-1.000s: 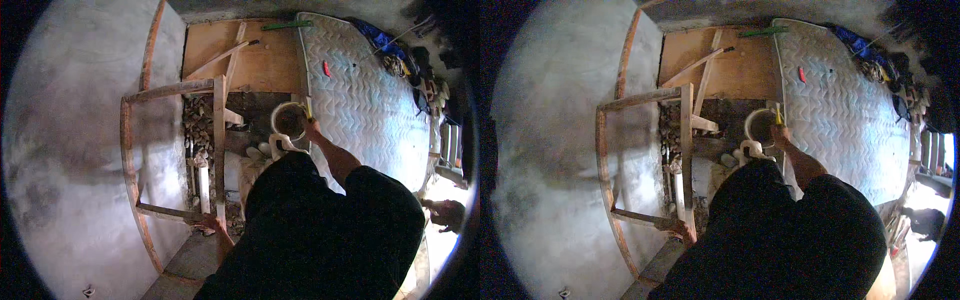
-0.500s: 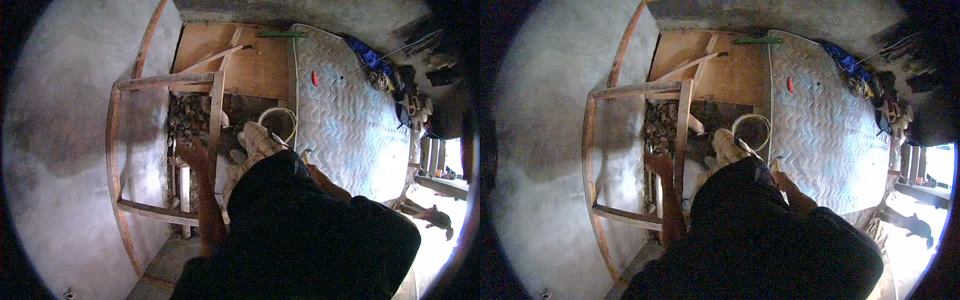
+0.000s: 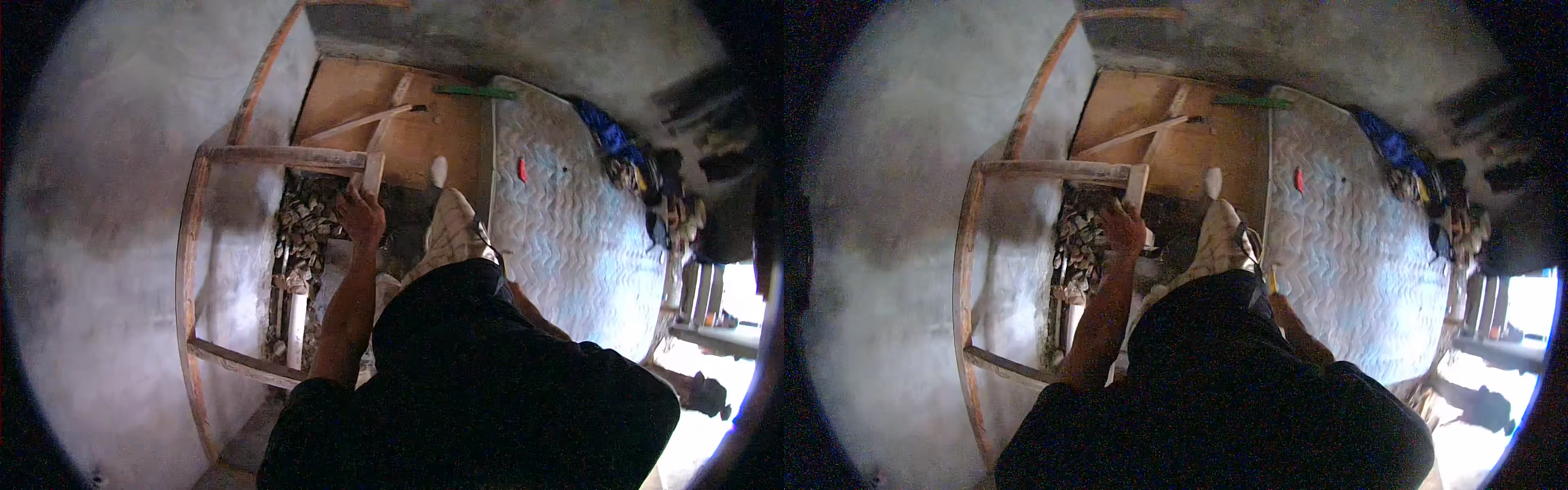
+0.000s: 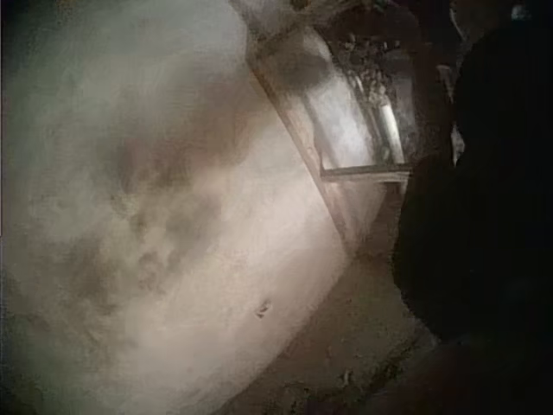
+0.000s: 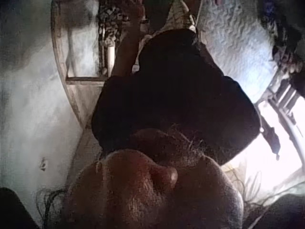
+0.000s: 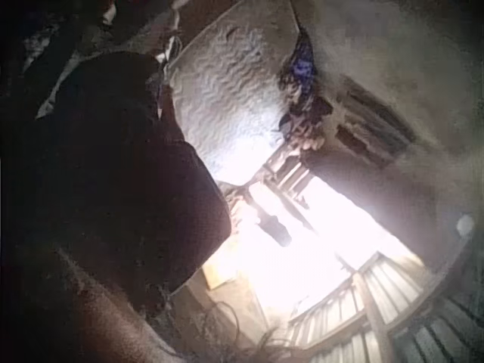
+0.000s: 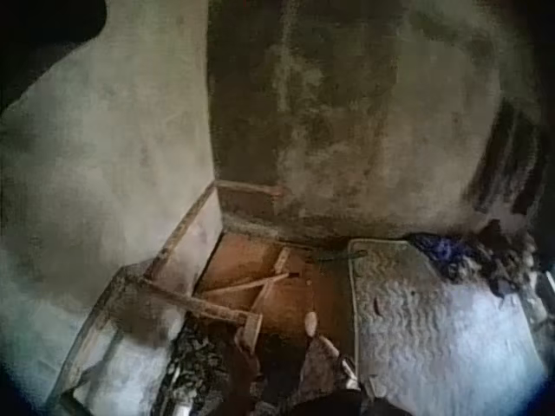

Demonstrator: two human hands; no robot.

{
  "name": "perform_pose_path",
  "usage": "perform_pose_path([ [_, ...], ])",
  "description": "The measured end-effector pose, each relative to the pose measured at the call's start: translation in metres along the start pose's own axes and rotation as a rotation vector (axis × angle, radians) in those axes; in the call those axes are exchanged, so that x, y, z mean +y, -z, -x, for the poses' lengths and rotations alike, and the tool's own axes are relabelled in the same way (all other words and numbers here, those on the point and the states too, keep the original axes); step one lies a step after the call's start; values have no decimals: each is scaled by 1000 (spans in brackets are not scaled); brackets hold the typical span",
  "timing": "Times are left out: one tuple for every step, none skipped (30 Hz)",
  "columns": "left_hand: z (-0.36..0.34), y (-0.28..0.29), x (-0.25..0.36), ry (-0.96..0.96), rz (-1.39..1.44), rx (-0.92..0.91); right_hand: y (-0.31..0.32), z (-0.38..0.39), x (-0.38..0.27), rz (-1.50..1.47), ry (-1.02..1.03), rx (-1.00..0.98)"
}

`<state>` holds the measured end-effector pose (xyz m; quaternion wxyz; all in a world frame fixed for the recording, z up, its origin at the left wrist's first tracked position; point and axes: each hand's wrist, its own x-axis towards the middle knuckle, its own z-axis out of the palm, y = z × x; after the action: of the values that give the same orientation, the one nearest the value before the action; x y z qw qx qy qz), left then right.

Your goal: Measure and reinforce a wooden frame in a renovation area using a hammer and tape measure.

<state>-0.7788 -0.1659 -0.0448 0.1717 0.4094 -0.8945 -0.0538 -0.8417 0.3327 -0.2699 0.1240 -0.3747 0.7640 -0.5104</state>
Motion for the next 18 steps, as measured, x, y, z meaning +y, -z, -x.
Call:
perform_pose_path([
  [-3, 3, 5, 89, 65, 24, -1, -22, -4, -58, -39, 3],
  [-1, 8, 7, 58, -5, 8, -3, -45, -9, -114, -83, 6],
  [2, 4, 0, 115, -16, 28, 2, -77, -18, -166, -120, -11],
  [8, -4, -7, 94, -54, -55, 10, -102, -21, -211, -165, -23],
  [12, -12, -12, 74, -91, -142, 16, -128, -23, -257, -215, -38],
  [11, -4, -6, 118, -93, -137, 27, -153, -27, -297, -273, -44],
  [4, 19, 6, 198, 0, -159, 39, -175, -28, -339, -336, -42],
  [-1, 30, 13, 289, 88, -175, 51, -201, -26, -382, -400, -54],
  [-1, 23, 9, 339, 75, -169, 62, -226, -19, -423, -469, -70],
  [2, 16, -1, 216, -20, -203, 73, -249, -8, -462, -547, -89],
  [5, 12, -6, 91, -114, -249, 86, -271, 3, -497, -634, -107],
  [-1, 10, -6, 141, -133, -261, 98, -297, 17, -531, -721, -126],
  [-5, 10, -5, 142, -144, -161, 112, -315, 30, -557, -820, -145],
  [0, 12, -2, 139, -151, -80, 137, -318, 36, -567, -938, -157],
  [8, 9, -5, 136, -206, -96, 153, -331, 47, -576, -1044, -175],
  [9, -2, -9, 413, 180, -94, 182, -363, 79, -622, -1144, -307],
  [13, -11, -14, 679, 554, -63, 188, -396, 72, -637, -1121, -187],
  [15, -14, -16, 705, 534, -50, 205, -429, 79, -668, -1217, -141],
])
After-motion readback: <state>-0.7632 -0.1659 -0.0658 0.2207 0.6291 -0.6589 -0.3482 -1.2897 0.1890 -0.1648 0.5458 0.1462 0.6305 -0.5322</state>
